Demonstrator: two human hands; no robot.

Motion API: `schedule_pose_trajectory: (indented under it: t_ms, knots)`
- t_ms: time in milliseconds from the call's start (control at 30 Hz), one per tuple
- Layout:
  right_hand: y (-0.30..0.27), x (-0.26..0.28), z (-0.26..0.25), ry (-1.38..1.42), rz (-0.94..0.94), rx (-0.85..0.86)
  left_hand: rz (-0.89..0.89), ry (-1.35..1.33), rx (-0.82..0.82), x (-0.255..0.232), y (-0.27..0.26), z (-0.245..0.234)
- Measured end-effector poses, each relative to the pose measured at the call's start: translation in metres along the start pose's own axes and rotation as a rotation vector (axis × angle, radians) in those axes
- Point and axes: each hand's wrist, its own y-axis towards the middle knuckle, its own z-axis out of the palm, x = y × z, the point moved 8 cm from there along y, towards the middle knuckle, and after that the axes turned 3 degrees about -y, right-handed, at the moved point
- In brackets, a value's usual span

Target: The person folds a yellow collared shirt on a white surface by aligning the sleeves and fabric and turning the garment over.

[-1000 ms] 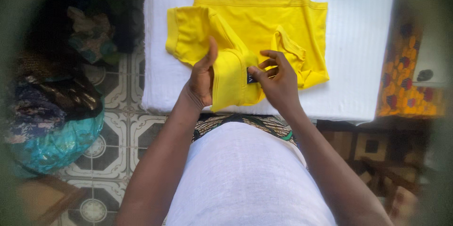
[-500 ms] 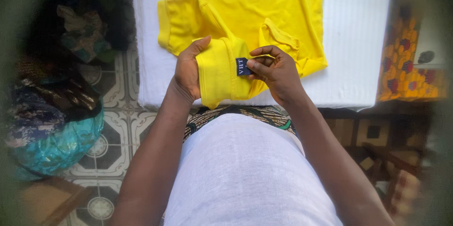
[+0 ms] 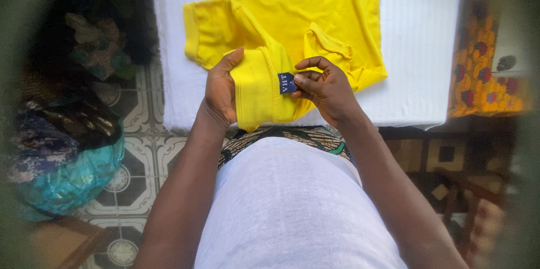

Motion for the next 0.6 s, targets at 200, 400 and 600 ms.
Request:
schedule_pose_trajectory:
  t_ms: [200, 400, 600]
  knots:
    - [0.002, -0.005, -0.007, -0.028, -0.02, -0.06, 0.045, 0.051, 0.054, -0.003, -0.002, 0.007]
    - [-0.002, -0.004, -0.021, -0.125, -0.088, -0.242, 0.165, 0.017, 0.144, -0.006, -0.005, 0.017]
    - [-0.006, -0.015, -0.029, -0.125, -0.097, -0.261, 0.18, 0.001, 0.166, -0.007, -0.005, 0.013]
